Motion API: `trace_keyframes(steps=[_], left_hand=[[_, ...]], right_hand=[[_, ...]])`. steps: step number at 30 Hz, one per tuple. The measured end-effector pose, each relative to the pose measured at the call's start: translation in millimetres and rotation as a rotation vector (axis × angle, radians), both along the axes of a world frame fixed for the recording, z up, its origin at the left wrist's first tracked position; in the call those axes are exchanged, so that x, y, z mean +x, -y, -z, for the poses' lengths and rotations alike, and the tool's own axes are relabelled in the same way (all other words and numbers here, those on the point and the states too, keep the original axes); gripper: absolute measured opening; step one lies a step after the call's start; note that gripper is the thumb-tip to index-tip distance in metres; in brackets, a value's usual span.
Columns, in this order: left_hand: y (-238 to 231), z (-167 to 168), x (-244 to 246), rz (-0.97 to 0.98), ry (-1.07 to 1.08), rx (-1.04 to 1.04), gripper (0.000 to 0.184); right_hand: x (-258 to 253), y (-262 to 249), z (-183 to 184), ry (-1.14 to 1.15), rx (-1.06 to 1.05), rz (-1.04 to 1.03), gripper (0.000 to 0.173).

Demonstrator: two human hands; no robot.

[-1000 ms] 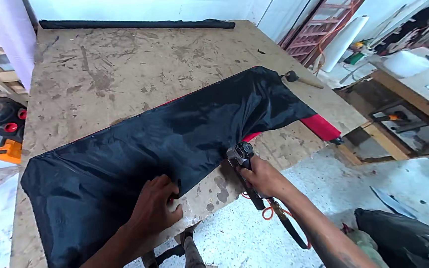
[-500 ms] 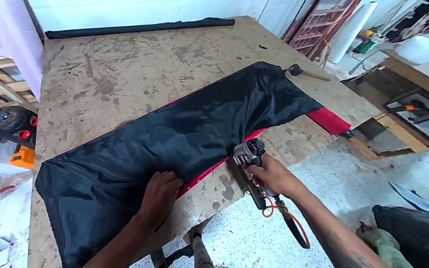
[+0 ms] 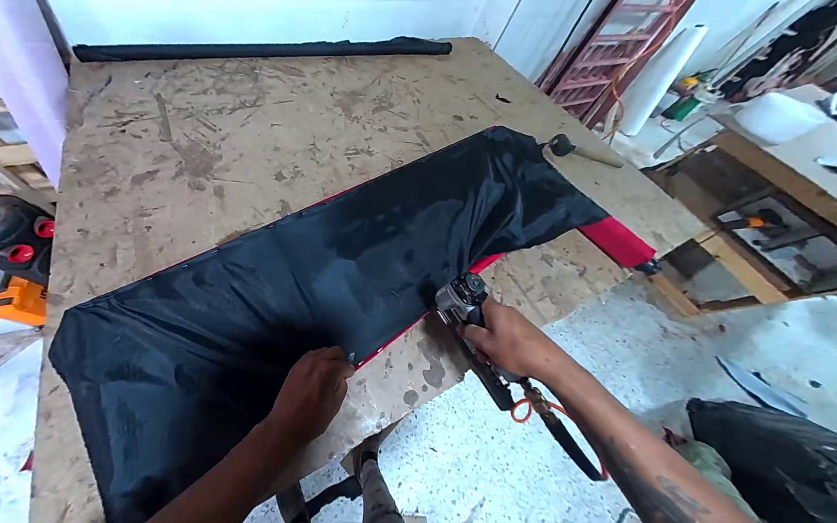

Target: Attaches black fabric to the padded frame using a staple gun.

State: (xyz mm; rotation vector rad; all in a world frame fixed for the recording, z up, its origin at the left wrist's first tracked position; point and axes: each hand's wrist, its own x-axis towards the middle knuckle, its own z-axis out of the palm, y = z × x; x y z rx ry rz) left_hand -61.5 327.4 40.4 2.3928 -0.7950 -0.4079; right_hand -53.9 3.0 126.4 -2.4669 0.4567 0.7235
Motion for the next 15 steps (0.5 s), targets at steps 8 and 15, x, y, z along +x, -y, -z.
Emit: trace_keyframes(steps=[8,15], left_hand=[[-8,-4,0,0.030,-0.101,0.027,0.032],[-29,29,-20,-0.126,0.133,-0.167,0.034]], right_hand=[[-12,-67,-13,-0.071,0.049,-0.043,0.031],[-33,-110,-10,-0.017,0.109,0.007,0.028]])
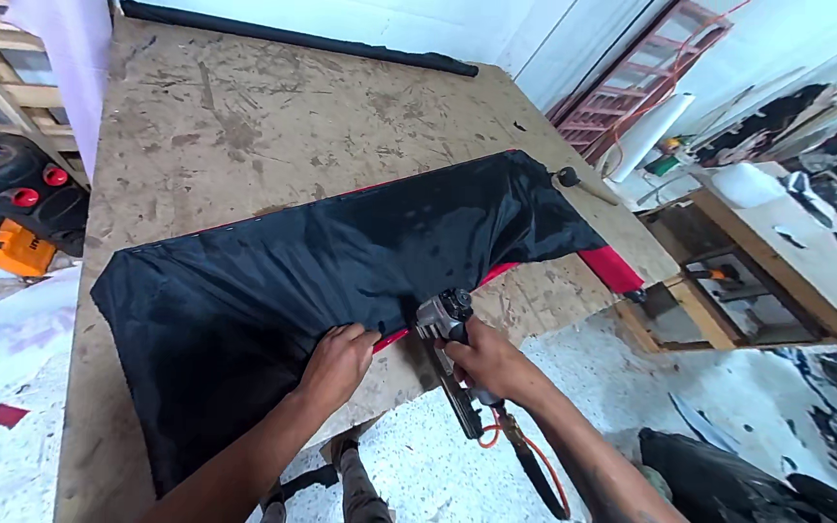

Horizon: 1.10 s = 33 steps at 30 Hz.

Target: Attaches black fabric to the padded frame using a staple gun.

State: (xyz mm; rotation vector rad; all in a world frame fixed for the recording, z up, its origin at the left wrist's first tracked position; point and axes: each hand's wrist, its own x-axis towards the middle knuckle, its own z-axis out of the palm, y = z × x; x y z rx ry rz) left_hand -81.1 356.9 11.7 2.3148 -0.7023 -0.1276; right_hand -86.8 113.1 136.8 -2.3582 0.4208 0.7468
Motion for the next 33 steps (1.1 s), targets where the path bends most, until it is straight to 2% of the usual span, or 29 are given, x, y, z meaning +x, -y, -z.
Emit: trace_keyframes(steps=[4,9,14,16,18,20,21,22,25,26,29,31,33], left_hand=[[-5,6,-5,0.117,0.080,0.034,0.031],[-6,-19,3,0.283,-0.009,0.169,0.028],[-9,-26,2,0.341,-0.019,0.236,0.030],[-22,-27,-4,0.296,-0.035,0.193,0.032],[-51,-28,-21,0.102,-0.007,0.086,0.030],[-92,-26,-47,-0.123,0.062,0.089,0.049],[-113,-20,-57,-0.176,0.096,0.129,0.059],[-129,-15,-65,-0.180,0.066,0.184,0.059],[-157,-10,-73,-0.103,-0.158,0.251,0.035],[-161,-10,-71,-0.103,-0.152,0.230,0.028],[-177,-14,-73,-0.219,0.080,0.138,0.011],[-188,-19,-81,-0.279,0.221,0.118,0.013],[-197,-17,-93,-0.288,0.266,0.140,0.015]], right_hand=[[-8,-9,-3,0.020,-0.018,0.003,0.026],[-14,-33,-5,-0.046,-0.108,-0.044,0.032],[-21,-52,-13,-0.056,-0.109,-0.062,0.036],[-23,-62,-11,-0.073,-0.125,-0.085,0.036],[-22,-64,-10,-0.082,-0.154,-0.093,0.035],[-25,-61,-4,-0.105,-0.156,-0.090,0.037],[-27,-58,0,-0.102,-0.152,-0.086,0.037],[-29,-54,4,-0.095,-0.149,-0.082,0.038],[-36,-47,12,-0.061,-0.059,-0.054,0.036],[-37,-43,14,-0.051,-0.021,-0.031,0.035],[-43,-35,15,-0.033,0.042,0.021,0.030],[-44,-31,17,-0.031,0.053,0.028,0.028],[-46,-26,22,-0.021,0.054,0.032,0.027]])
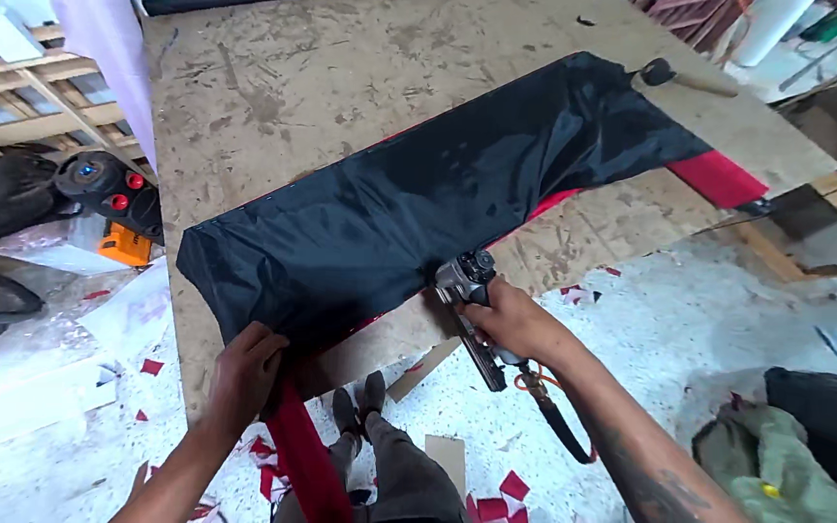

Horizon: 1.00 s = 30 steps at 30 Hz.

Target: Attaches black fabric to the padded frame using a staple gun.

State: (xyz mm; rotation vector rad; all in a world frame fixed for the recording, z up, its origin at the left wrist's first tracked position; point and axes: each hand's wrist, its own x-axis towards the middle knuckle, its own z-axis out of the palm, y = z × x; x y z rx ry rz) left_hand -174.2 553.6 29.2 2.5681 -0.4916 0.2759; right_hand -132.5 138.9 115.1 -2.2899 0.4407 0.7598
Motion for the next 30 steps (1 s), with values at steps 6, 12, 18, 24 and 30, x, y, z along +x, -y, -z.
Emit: trace_keyframes(steps=[6,12,18,24,30], left_hand=[[-4,22,-36,0.079,-0.090,-0.015,0.016],[-1,-8,-11,0.017,-0.067,0.091,0.050],[-14,34,-3,0.254,-0.097,0.036,0.030],[-15,20,3,0.416,-0.132,0.063,0.030],[-24,6,17,0.564,-0.181,0.165,0.034]], right_hand=[[-3,-1,5,0.001,-0.010,0.002,0.024],[-8,-9,9,0.021,0.004,0.076,0.026],[-8,-21,3,0.032,0.017,0.096,0.024],[-12,-49,-5,0.046,0.000,0.119,0.026],[-12,-83,-15,-0.023,-0.118,0.018,0.027]])
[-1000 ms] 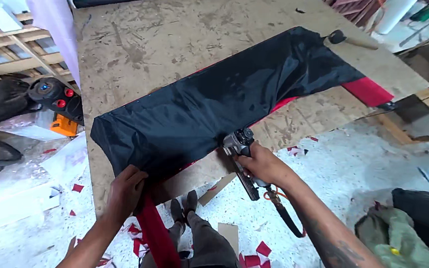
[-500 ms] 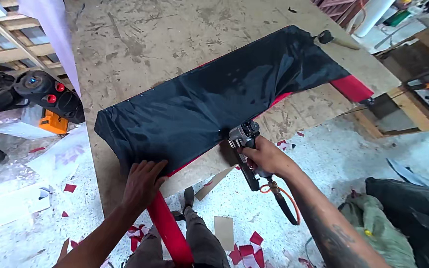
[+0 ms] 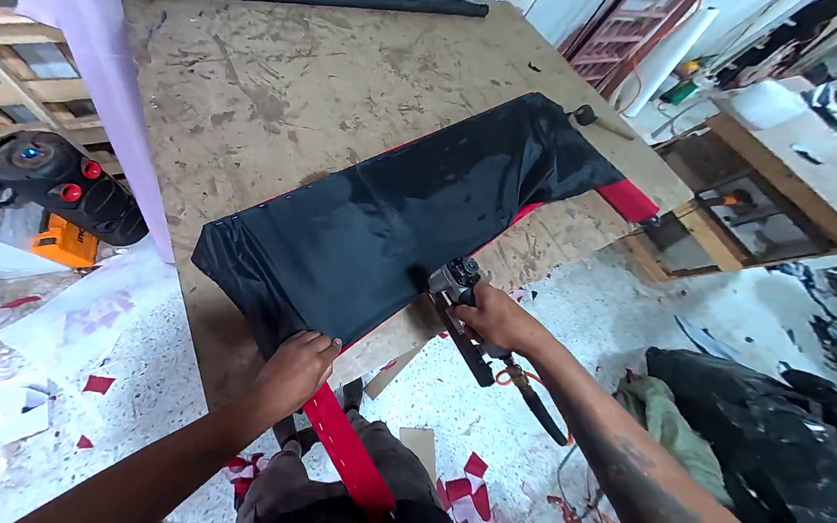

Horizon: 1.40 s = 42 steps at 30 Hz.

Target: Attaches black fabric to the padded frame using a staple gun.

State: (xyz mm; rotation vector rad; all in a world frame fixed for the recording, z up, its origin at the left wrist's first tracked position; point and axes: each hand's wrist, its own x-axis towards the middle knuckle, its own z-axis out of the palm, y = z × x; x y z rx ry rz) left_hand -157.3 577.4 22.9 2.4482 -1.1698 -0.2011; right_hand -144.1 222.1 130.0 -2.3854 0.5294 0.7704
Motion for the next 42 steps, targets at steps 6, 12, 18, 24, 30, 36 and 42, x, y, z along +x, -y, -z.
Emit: trace_keyframes(steps=[6,12,18,24,30,36,42], left_hand=[[-5,5,-3,0.020,0.048,0.005,0.032],[-12,11,-16,0.005,0.046,0.013,0.035],[-17,17,-23,-0.006,0.039,0.016,0.035],[-21,19,-31,-0.023,0.040,0.010,0.034],[-79,1,-96,-0.447,-0.473,-0.470,0.027],[-77,14,-86,-0.946,-1.397,-0.799,0.066],[-71,12,-103,-0.972,-0.488,-0.818,0.017]], right_hand=[[-13,-43,-3,-0.020,-0.061,-0.049,0.030],[-29,-91,-5,-0.051,-0.084,-0.098,0.031],[-44,-133,-11,-0.080,-0.039,-0.113,0.031],[-56,-164,-13,-0.070,-0.032,-0.129,0.031],[-64,-181,-10,-0.096,-0.018,-0.127,0.033],[-72,-177,0,-0.068,0.009,-0.127,0.035],[-76,-177,1,-0.022,-0.022,-0.147,0.034]])
